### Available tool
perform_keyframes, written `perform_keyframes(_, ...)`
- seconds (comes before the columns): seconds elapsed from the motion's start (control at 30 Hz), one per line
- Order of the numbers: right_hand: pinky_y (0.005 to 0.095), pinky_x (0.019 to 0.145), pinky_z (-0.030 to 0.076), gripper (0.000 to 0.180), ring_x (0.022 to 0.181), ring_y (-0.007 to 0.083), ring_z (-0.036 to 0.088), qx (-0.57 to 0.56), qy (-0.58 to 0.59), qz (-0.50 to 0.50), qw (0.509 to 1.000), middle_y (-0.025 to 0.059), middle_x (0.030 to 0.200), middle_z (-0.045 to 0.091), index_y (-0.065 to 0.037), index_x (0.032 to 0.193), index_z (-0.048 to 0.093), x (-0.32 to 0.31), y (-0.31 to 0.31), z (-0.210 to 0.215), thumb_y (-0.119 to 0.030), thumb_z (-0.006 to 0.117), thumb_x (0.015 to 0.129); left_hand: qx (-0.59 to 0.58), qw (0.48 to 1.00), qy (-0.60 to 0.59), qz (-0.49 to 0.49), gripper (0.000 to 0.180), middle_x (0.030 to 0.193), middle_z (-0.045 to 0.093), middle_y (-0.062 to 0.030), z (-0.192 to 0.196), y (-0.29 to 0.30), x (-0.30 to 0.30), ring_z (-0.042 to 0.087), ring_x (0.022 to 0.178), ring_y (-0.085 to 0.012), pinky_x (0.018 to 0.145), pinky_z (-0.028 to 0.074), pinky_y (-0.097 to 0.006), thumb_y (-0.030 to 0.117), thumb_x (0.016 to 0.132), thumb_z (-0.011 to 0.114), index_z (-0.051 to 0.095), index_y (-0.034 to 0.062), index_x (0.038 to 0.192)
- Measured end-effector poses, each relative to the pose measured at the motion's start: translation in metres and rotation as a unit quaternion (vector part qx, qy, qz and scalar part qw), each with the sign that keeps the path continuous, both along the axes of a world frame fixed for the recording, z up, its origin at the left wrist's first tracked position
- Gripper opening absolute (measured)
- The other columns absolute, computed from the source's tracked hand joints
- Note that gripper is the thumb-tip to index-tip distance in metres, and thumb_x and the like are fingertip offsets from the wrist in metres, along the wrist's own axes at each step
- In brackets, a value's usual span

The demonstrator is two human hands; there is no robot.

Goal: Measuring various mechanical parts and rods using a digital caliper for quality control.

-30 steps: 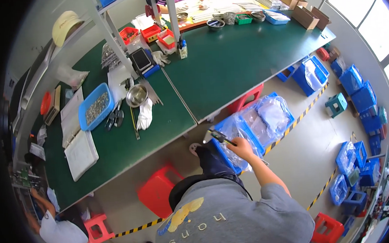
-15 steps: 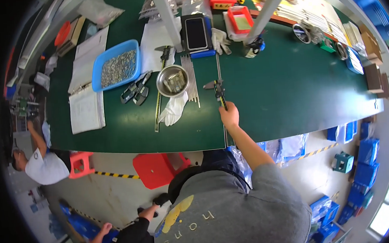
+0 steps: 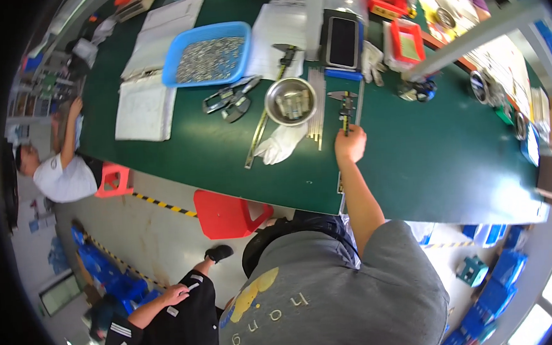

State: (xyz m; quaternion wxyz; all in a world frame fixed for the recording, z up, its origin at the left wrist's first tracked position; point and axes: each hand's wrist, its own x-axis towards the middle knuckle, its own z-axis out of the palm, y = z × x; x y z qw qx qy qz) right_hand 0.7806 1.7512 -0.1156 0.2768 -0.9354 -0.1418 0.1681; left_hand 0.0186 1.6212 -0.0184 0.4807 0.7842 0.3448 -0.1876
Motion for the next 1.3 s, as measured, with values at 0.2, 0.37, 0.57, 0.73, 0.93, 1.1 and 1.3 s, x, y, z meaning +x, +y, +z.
perform_keyframes(0.2,0.0404,0.079,0.041,0.023,0.083,0.0224,0.06,-0.086,-0.09,0.055,0.991,0.0023,0.085,0.063,-0.015,0.081,0.062,-0.001,0.011,0.014,-0.035,0.068,0.07,0.055,0.993,0.103,0.008,0.011,0.076,0.059,-0.0117,-0.008,-0.08,0.0,0.059,0.074,-0.0317,0.065,0.048,-0.041,0.015,0.075,0.063,0.055,0.0068,0.078)
perform_keyframes(0.37,0.039,0.078,0.038,0.021,0.08,0.0212,0.061,-0.123,-0.127,0.09,0.98,0.0017,0.083,0.065,-0.016,0.076,0.063,0.007,0.01,0.013,-0.037,0.066,0.071,0.11,0.981,0.156,-0.038,0.007,0.069,0.058,-0.0128,-0.036,-0.146,0.122,0.059,0.067,-0.0327,0.061,0.047,-0.045,0.011,0.073,0.057,0.052,0.0074,0.072)
perform_keyframes(0.57,0.0424,0.08,0.047,0.031,0.09,0.0266,0.06,-0.017,-0.25,0.152,0.956,0.0085,0.099,0.062,-0.012,0.099,0.064,-0.013,-0.001,0.011,-0.028,0.061,0.073,-0.17,-0.072,-0.61,0.771,0.077,0.148,0.02,-0.015,0.026,-0.039,0.286,0.016,0.138,-0.0303,0.109,0.008,-0.052,0.063,0.087,0.022,0.017,0.0113,0.144)
perform_keyframes(0.73,0.0377,0.077,0.048,0.028,0.087,0.028,0.059,0.179,-0.217,0.301,0.911,0.0115,0.098,0.061,-0.003,0.1,0.063,-0.058,-0.023,0.025,-0.01,0.056,0.074,-0.144,0.088,-0.816,0.553,0.071,0.14,0.034,-0.0162,0.072,-0.016,0.255,0.027,0.132,-0.0315,0.108,0.016,-0.054,0.059,0.089,0.029,0.03,0.0076,0.138)
perform_keyframes(0.93,0.0311,0.071,0.047,0.013,0.076,0.0196,0.058,0.267,0.042,0.631,0.727,0.0092,0.084,0.061,-0.003,0.092,0.064,-0.243,-0.044,0.097,-0.007,0.059,0.081,-0.188,0.045,-0.844,0.5,0.065,0.134,0.039,-0.0194,0.061,-0.034,0.23,0.034,0.128,-0.0333,0.103,0.03,-0.053,0.055,0.09,0.036,0.035,0.0066,0.133)
perform_keyframes(1.1,0.0324,0.066,0.047,0.019,0.071,0.0227,0.059,0.318,0.043,0.822,0.47,0.0075,0.079,0.061,-0.005,0.09,0.062,-0.351,-0.095,0.158,-0.011,0.067,0.073,-0.199,0.048,-0.842,0.5,0.063,0.136,0.035,-0.0192,0.054,-0.031,0.225,0.03,0.13,-0.0327,0.104,0.029,-0.051,0.053,0.091,0.034,0.031,0.0071,0.136)
perform_keyframes(1.3,0.0323,0.054,0.044,0.032,0.061,0.021,0.056,0.247,0.114,0.884,0.381,0.0035,0.068,0.054,-0.008,0.081,0.059,-0.397,-0.128,0.153,-0.026,0.078,0.063,-0.097,0.089,-0.778,0.614,0.071,0.143,0.024,-0.0151,0.048,-0.048,0.208,0.02,0.135,-0.0287,0.108,0.019,-0.047,0.058,0.089,0.034,0.025,0.0091,0.14)
